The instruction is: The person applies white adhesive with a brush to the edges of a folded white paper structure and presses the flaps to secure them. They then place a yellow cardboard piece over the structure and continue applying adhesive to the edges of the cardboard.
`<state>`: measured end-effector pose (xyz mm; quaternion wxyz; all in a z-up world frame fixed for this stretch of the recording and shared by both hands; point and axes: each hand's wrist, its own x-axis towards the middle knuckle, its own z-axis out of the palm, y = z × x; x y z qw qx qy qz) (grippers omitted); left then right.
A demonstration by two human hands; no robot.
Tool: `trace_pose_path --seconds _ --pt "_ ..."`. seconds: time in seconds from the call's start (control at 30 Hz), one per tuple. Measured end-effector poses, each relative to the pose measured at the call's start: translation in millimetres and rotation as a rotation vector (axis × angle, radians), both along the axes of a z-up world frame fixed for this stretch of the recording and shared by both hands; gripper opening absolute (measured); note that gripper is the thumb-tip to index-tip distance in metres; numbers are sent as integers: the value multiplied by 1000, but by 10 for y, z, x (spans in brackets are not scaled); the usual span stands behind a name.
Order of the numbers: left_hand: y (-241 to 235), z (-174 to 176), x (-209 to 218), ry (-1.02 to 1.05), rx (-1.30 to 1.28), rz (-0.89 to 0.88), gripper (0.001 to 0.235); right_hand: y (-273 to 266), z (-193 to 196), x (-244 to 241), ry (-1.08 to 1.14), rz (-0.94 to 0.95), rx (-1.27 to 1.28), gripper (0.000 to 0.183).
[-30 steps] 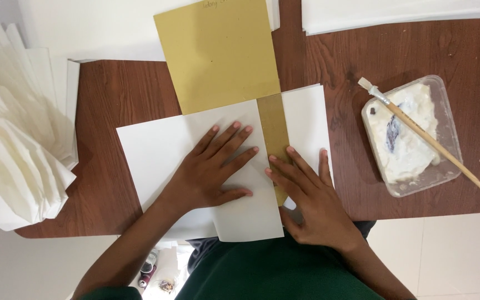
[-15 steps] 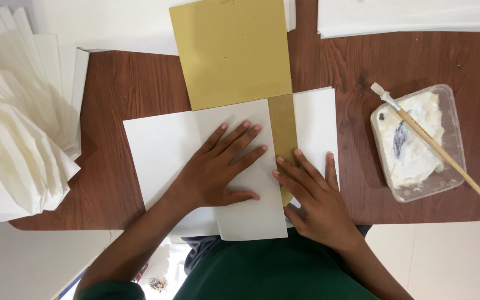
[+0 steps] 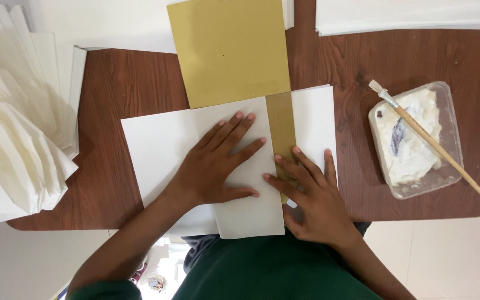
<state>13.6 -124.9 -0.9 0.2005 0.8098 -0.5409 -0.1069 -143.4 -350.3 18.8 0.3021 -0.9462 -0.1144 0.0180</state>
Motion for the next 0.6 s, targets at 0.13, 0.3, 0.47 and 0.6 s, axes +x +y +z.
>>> trace_pose_path --seconds 0.13,0.3,0.47,0.6 --pt "-71 59 149 -152 -17 14 69 10 13 -6 3 -2 21 64" --pt "-192 -9 577 -285 -318 -208 19 12 99 19 74 -17 163 67" --pt "-146 -136 601 -138 -367 -161 21 -80 394 89 259 -54 431 58" --pt "-136 -20 585 -24 -373 -114 18 140 434 221 -123 26 94 33"
